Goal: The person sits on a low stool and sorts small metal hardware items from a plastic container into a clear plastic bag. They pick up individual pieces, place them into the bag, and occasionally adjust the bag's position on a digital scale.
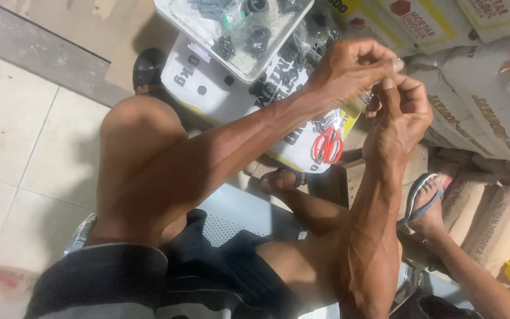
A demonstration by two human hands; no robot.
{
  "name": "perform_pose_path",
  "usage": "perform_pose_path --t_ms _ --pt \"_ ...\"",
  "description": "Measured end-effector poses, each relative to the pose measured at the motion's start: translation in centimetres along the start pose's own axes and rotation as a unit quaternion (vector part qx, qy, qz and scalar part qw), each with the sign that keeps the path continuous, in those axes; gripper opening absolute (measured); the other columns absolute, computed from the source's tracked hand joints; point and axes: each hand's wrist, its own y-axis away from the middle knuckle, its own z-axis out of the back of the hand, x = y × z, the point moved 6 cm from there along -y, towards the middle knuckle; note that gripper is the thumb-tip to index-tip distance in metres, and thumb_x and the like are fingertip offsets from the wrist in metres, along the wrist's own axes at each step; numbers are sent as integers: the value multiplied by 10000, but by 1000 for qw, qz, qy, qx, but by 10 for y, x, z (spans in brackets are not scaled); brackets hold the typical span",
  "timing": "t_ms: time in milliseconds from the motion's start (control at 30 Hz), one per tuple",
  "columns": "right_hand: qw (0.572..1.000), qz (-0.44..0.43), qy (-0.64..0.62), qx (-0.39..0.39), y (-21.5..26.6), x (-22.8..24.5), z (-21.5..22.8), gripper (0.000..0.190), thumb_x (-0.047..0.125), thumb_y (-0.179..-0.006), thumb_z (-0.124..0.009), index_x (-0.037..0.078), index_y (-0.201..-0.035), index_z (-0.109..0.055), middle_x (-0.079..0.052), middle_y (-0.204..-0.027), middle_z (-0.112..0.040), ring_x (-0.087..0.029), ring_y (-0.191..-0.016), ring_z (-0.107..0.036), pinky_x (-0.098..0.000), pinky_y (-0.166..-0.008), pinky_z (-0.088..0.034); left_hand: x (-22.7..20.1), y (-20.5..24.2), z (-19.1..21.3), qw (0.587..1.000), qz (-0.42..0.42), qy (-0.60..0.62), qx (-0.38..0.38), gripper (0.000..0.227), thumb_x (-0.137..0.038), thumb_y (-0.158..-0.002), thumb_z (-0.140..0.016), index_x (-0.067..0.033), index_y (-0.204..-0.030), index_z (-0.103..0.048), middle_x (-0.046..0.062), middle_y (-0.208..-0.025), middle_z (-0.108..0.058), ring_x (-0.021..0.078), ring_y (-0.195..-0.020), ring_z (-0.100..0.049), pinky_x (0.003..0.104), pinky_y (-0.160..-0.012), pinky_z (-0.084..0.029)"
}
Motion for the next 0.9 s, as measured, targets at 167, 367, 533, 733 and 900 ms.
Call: perform_pose_path --t_ms 167,367,533,733,900 --pt "997 -29 -78 2 1 -5 1 191 202 -966 -778 62 -1033 -666 -7 -823 -629 -82 -663 -539 -214 -576 -430 -10 2 0 999 -31 -10 -23 252 -375 -754 -760 -133 -819 -786 -7 -747 -797 111 -676 -728 275 -616 -623" --pt "993 -43 -112 -8 4 -10 0 160 171 -966 -769 61 -994 -656 -2 -757 -601 -79 -630 -527 -213 -562 -403 -8 6 -2 997 -71 24 -34 307 -439 -785 -715 -139 -835 -759 -22 -705 -754 102 -601 -680 263 -553 -587" --pt "992 -27 -124 1 6 -17 -2 184 203 -946 -793 76 -946 -659 -2 -768 -607 -90 -650 -537 -233 -572 -427 -1 5 -7 988 -152 -6 -23 288 -444 -810 -688 -181 -693 -701 -64 -585 -721 69 -468 -622 252 -428 -501" --pt "991 -52 -115 -44 6 -21 4 114 86 -928 -766 30 -911 -669 -22 -700 -592 -111 -577 -532 -245 -507 -399 24 5 -9 987 -156 -11 -32 109 -182 -785 -779 -184 -742 -678 -39 -700 -729 90 -628 -696 296 -664 -657" --pt "998 11 39 43 1 -1 2 172 305 -1048 -711 133 -1045 -705 14 -961 -686 -66 -786 -607 -219 -714 -553 16 5 5 984 -132 -74 -90 147 -171 -832 -716 -199 -754 -595 -61 -715 -675 92 -616 -670 290 -551 -629"
